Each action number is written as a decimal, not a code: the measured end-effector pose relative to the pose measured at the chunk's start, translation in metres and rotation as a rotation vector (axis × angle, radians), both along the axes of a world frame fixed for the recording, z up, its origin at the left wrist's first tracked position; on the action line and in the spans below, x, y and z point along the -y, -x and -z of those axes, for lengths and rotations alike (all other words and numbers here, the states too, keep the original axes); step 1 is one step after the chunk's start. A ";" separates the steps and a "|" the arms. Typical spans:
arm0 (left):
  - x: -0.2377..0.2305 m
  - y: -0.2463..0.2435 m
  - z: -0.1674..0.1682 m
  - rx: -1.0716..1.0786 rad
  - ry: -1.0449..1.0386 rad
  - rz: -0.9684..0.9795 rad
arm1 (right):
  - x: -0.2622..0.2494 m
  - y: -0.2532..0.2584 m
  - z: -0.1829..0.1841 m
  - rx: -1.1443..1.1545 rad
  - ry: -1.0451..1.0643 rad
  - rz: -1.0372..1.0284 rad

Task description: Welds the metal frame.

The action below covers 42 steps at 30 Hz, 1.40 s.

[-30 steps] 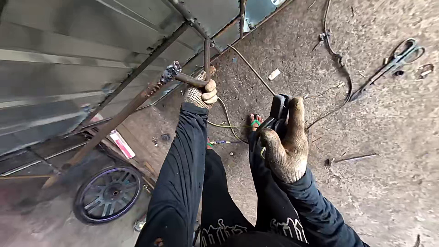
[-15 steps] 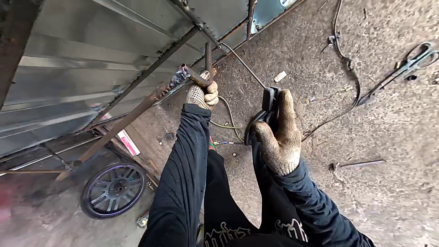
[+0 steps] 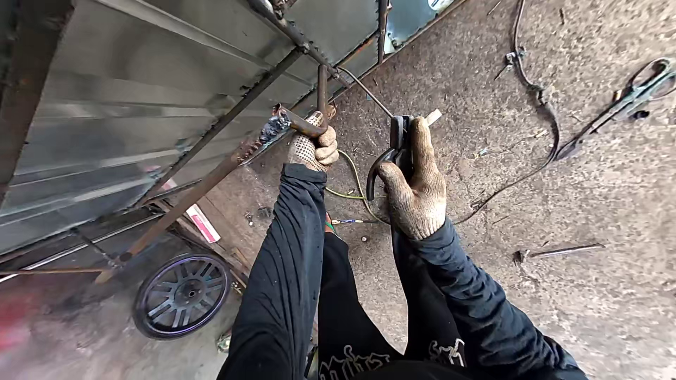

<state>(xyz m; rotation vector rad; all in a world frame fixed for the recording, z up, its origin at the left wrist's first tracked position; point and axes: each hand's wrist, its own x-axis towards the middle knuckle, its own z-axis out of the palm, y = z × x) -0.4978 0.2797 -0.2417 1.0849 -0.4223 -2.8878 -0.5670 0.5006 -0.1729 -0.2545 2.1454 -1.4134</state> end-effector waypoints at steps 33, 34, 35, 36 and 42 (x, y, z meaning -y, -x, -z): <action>-0.002 0.010 -0.005 0.051 0.070 0.047 | 0.025 0.008 0.021 0.089 0.055 0.008; -0.002 0.011 -0.007 0.066 0.076 0.051 | 0.027 0.008 0.023 0.078 0.047 0.001; -0.002 0.011 -0.008 0.070 0.070 0.044 | 0.029 0.009 0.024 0.073 0.045 -0.001; -0.002 0.012 -0.010 0.067 0.061 0.020 | 0.031 0.009 0.026 0.072 0.047 0.004; 0.000 0.008 -0.006 0.025 0.075 0.022 | 0.038 0.009 0.030 0.071 0.033 0.006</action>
